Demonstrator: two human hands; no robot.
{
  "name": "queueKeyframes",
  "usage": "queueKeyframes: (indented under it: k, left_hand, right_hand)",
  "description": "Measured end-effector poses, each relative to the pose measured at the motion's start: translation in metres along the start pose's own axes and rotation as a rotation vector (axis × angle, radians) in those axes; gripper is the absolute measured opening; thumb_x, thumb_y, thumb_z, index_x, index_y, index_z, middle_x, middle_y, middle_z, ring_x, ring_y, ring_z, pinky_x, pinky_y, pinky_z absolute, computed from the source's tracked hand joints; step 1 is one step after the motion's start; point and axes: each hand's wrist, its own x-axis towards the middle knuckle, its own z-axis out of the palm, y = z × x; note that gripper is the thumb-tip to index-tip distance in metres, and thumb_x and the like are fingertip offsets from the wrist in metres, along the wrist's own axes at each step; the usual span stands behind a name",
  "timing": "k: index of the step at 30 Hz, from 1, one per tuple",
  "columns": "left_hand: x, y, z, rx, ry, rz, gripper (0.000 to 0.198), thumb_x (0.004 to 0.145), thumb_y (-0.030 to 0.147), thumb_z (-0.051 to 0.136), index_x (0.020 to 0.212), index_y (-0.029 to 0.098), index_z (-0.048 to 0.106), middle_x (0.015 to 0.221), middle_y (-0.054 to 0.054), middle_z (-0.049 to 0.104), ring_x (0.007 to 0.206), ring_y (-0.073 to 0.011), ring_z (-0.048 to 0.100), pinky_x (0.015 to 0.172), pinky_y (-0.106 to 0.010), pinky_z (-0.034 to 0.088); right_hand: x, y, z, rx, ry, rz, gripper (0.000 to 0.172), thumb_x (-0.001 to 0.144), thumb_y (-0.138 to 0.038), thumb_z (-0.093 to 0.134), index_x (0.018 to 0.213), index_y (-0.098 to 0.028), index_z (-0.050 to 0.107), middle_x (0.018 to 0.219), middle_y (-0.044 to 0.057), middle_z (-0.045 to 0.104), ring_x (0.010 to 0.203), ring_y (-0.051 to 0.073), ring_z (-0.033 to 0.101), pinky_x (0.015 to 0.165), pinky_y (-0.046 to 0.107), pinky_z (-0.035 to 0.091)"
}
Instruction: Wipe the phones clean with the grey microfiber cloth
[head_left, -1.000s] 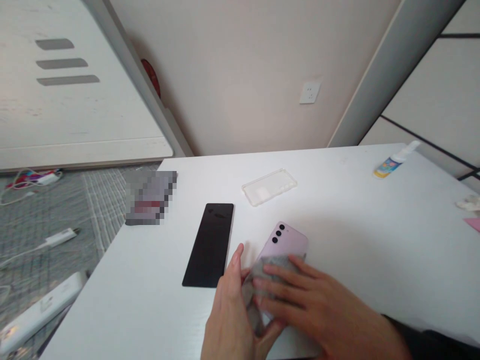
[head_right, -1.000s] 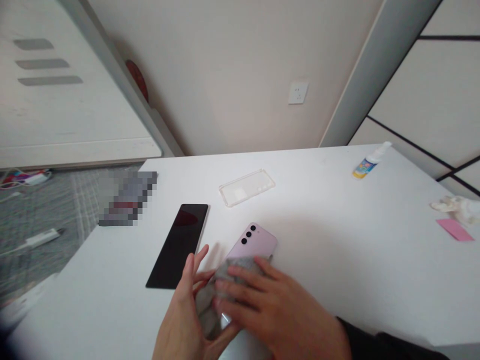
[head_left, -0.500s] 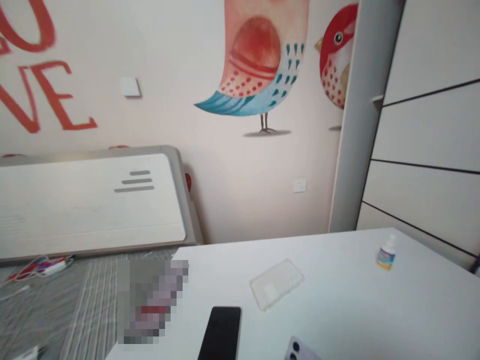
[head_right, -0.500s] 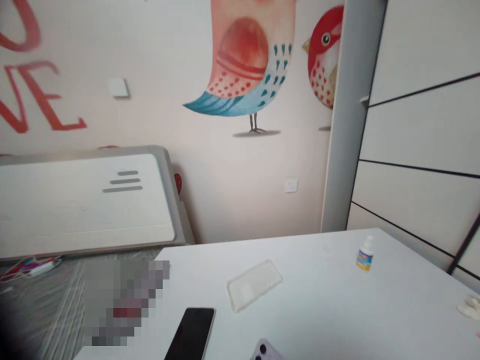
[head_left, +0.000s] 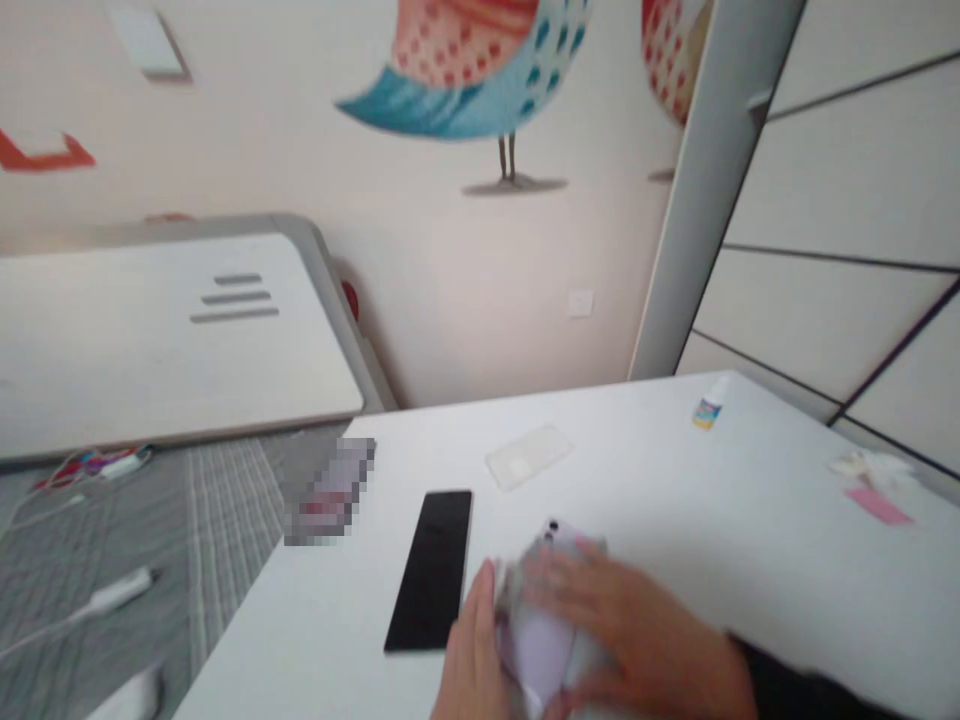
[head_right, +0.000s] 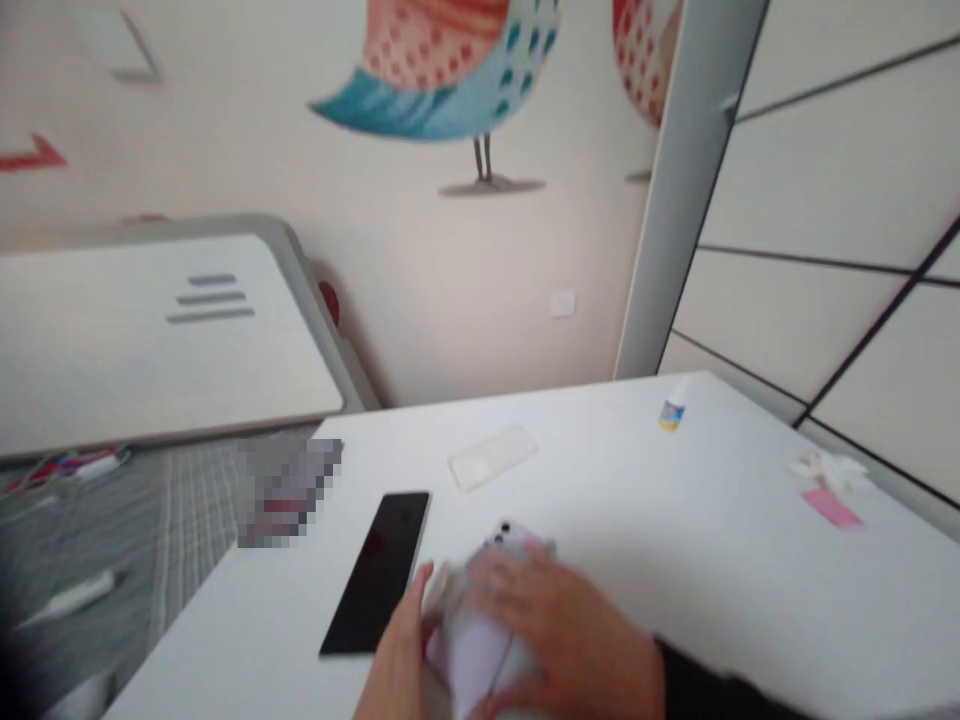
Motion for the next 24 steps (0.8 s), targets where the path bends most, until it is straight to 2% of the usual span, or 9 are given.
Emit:
queueKeyframes:
  k: [2,3,6,10,11,15,19,22,24]
  left_hand:
    - [-0.013,0.014,-0.008,0.029,-0.096,-0.124,0.115,0.079,0.033,0.086,0.165,0.03,0.01,0.159,-0.019,0.047,0.136,-0.0381,0.06,0.101,-0.054,0.06]
    - [-0.014,0.02,-0.011,0.03,-0.115,-0.158,0.113,0.08,0.032,0.085,0.164,0.03,0.009,0.16,-0.019,0.046,0.14,-0.0373,0.056,0.104,-0.054,0.058]
    - [-0.008,0.029,-0.016,0.01,-0.17,-0.208,0.114,0.079,0.022,0.085,0.164,0.031,0.01,0.16,-0.017,0.046,0.141,-0.0344,0.055,0.104,-0.049,0.059]
    - [-0.005,0.029,-0.017,0.034,-0.168,-0.19,0.123,0.074,0.031,0.091,0.165,0.032,0.008,0.16,-0.017,0.047,0.137,-0.0363,0.059,0.104,-0.052,0.059]
    - [-0.006,0.029,-0.016,0.039,-0.167,-0.187,0.124,0.073,0.031,0.092,0.165,0.032,0.008,0.16,-0.017,0.046,0.136,-0.0369,0.059,0.103,-0.052,0.059]
    - [-0.008,0.027,-0.016,0.029,-0.175,-0.182,0.122,0.074,0.027,0.09,0.165,0.032,0.009,0.16,-0.018,0.047,0.134,-0.0371,0.061,0.098,-0.05,0.062]
    - [-0.006,0.027,-0.017,0.026,-0.154,-0.193,0.126,0.07,0.032,0.094,0.165,0.031,0.011,0.16,-0.019,0.047,0.134,-0.0386,0.061,0.099,-0.053,0.061]
    - [-0.006,0.028,-0.018,0.028,-0.167,-0.184,0.128,0.07,0.02,0.092,0.165,0.032,0.008,0.16,-0.018,0.048,0.135,-0.0368,0.06,0.098,-0.05,0.062]
    - [-0.007,0.027,-0.017,0.029,-0.167,-0.187,0.128,0.07,0.02,0.092,0.165,0.032,0.007,0.159,-0.017,0.048,0.134,-0.0364,0.06,0.098,-0.049,0.062]
  right_hand:
    - [-0.003,-0.004,0.005,0.095,-0.117,0.123,0.084,0.097,-0.071,0.054,0.161,-0.018,0.039,0.165,0.014,0.038,0.156,0.035,0.031,0.126,0.059,0.03]
    - [-0.005,-0.006,0.007,0.161,-0.142,0.105,0.091,0.094,-0.075,0.056,0.162,-0.016,0.038,0.167,0.015,0.033,0.158,0.036,0.023,0.129,0.06,0.022]
    - [-0.01,-0.008,0.004,0.356,-0.271,-0.102,0.086,0.096,-0.071,0.058,0.163,-0.021,0.035,0.167,0.01,0.035,0.158,0.027,0.026,0.133,0.049,0.011]
    - [-0.017,0.003,-0.002,0.171,-0.148,0.116,0.083,0.099,-0.067,0.054,0.164,-0.021,0.032,0.167,0.013,0.035,0.158,0.03,0.026,0.131,0.056,0.015]
    - [-0.018,0.005,-0.002,0.154,-0.149,0.116,0.086,0.098,-0.069,0.054,0.165,-0.02,0.031,0.168,0.013,0.033,0.159,0.031,0.023,0.131,0.057,0.017]
    - [-0.021,0.006,-0.002,0.294,-0.307,-0.102,0.089,0.097,-0.071,0.056,0.166,-0.025,0.026,0.168,0.006,0.033,0.159,0.026,0.024,0.132,0.05,0.015]
    - [-0.02,0.006,-0.004,0.181,-0.197,0.113,0.082,0.1,-0.068,0.053,0.165,-0.024,0.031,0.169,0.01,0.031,0.16,0.03,0.019,0.131,0.056,0.008]
    - [-0.018,-0.002,-0.005,0.311,-0.303,-0.053,0.084,0.098,-0.068,0.056,0.165,-0.023,0.03,0.17,0.008,0.029,0.161,0.027,0.018,0.132,0.051,0.004]
    - [-0.016,-0.001,-0.004,0.361,-0.335,-0.065,0.079,0.1,-0.064,0.055,0.165,-0.026,0.03,0.169,0.006,0.032,0.16,0.024,0.022,0.132,0.05,0.004]
